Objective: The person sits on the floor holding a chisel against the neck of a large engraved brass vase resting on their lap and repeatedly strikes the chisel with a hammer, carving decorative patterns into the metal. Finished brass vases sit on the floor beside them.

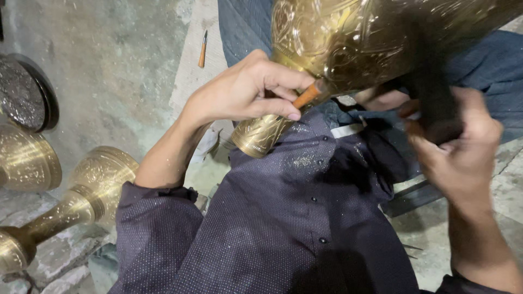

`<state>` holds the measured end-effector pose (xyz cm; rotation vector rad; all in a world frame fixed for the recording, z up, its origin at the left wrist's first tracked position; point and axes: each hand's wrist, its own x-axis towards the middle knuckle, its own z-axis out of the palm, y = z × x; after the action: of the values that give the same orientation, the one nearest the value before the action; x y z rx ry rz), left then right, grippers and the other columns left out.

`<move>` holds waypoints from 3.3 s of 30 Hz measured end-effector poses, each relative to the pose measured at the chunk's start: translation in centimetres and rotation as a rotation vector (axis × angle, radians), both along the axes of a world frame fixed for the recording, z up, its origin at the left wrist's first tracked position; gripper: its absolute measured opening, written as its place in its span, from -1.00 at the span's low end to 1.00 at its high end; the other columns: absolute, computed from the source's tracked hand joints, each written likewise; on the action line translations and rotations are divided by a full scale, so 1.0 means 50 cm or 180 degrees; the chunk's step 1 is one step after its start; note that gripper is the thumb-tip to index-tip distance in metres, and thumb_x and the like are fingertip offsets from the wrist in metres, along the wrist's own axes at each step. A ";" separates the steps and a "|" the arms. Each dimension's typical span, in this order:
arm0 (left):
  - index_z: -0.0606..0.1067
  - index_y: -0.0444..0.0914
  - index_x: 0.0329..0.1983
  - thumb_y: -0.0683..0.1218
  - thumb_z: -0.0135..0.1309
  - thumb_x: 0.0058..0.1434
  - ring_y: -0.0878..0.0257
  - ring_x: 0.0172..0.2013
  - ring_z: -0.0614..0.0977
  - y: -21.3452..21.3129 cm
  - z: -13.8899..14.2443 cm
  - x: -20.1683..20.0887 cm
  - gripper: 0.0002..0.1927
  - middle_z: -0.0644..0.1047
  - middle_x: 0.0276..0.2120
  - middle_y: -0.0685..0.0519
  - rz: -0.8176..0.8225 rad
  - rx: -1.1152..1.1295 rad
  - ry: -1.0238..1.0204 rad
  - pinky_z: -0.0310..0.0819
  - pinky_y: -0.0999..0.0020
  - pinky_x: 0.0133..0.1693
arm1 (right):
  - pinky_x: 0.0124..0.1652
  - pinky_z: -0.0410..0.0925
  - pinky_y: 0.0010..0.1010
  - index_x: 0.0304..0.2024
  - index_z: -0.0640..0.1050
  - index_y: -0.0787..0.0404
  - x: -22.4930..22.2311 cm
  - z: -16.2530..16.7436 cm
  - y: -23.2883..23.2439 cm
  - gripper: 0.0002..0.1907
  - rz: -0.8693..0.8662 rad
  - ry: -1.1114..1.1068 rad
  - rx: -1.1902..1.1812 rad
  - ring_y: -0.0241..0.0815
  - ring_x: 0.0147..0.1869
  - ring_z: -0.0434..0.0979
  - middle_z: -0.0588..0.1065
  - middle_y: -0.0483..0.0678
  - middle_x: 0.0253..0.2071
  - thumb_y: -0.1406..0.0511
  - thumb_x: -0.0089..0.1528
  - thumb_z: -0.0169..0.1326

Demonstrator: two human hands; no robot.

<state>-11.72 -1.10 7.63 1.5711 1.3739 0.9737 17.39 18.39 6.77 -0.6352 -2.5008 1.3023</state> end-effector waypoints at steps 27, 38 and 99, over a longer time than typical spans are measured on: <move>0.54 -0.32 0.17 -0.09 0.31 0.26 0.31 -0.40 0.74 -0.003 -0.004 0.000 -0.56 0.69 -0.33 -0.01 -0.0066 -0.0076 -0.0068 0.49 0.45 -0.39 | 0.00 0.49 -0.37 0.13 0.40 0.29 -0.049 0.028 -0.035 -0.60 0.0076 0.0436 -0.0820 -0.19 0.01 0.63 0.58 0.06 -0.03 0.46 0.26 0.18; 0.53 -0.32 0.19 -0.09 0.31 0.28 0.28 -0.28 0.77 -0.008 -0.013 -0.001 -0.56 0.71 -0.24 -0.01 -0.0088 -0.0174 -0.0139 0.61 0.47 -0.28 | -0.09 0.49 -0.27 0.09 0.47 0.37 -0.041 0.029 -0.041 -0.44 0.0378 -0.0322 0.0775 0.02 -0.03 0.66 0.60 0.22 -0.06 0.60 0.00 0.15; 0.54 -0.38 0.07 -0.11 0.30 0.24 0.28 -0.44 0.71 0.009 0.019 -0.012 -0.61 0.65 -0.42 -0.01 -0.0302 -0.0263 -0.0337 0.51 0.38 -0.38 | -0.19 0.47 -0.55 0.01 0.41 0.30 0.022 0.001 -0.044 -0.73 -0.0266 0.0087 -0.0436 -0.29 -0.18 0.63 0.58 0.01 -0.18 0.41 0.34 0.22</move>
<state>-12.32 -0.65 8.60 1.4882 1.2401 0.9179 18.46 16.20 6.83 -0.7382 -2.3519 1.4501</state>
